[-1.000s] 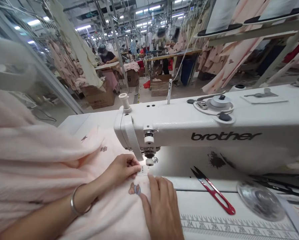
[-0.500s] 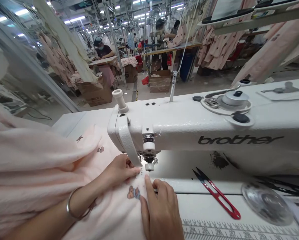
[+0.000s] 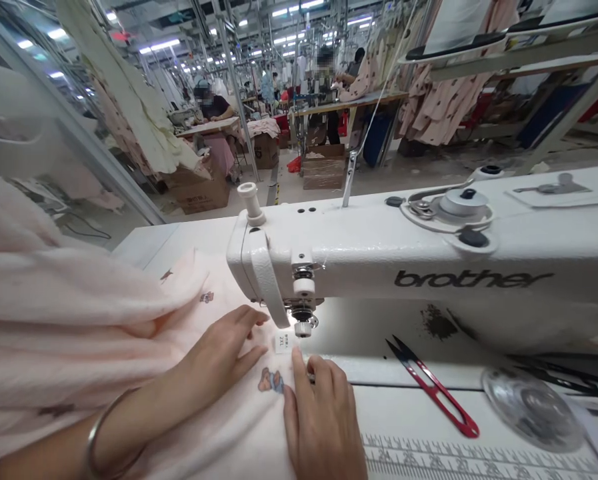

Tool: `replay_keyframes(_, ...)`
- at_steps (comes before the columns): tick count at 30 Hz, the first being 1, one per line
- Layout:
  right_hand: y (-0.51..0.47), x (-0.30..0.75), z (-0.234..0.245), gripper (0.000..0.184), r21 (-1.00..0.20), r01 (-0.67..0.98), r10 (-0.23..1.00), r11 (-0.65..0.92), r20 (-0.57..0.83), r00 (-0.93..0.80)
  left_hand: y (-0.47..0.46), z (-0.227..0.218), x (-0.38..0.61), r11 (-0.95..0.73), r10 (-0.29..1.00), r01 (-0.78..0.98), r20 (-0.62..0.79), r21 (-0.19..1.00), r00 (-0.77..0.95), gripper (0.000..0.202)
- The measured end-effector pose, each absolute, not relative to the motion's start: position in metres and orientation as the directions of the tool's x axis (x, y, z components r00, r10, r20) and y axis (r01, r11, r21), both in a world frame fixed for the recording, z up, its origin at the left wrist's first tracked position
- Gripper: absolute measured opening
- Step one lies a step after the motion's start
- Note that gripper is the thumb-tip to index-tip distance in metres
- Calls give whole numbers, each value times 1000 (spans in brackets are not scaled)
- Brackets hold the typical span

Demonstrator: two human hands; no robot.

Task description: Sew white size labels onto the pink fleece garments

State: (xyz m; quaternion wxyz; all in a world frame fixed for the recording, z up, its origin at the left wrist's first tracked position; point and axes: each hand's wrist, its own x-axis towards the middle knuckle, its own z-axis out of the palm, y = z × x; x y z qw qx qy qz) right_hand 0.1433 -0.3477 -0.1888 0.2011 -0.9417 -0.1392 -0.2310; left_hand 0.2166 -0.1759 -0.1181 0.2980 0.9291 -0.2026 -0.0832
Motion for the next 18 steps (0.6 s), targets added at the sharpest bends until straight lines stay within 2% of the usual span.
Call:
replay_keyframes(3, -349, 144, -191, 41, -296, 371, 186, -880, 503, 844, -164, -115, 201, -627, -672, -616, 68, 477, 737, 33)
replay_keyframes(6, -350, 144, -194, 42, -276, 387, 206, -880, 513, 833, -160, -126, 196, -509, -802, -768, 110, 389, 587, 48)
replay_keyframes(9, -350, 144, -196, 42, -276, 377, 197, -884, 512, 836, -159, -139, 197, -475, -835, -813, 120, 336, 537, 57)
replay_keyframes(18, -350, 142, -190, 41, -263, 392, 207, -882, 532, 821, -157, -142, 199, -493, -835, -814, 95, 307, 541, 57)
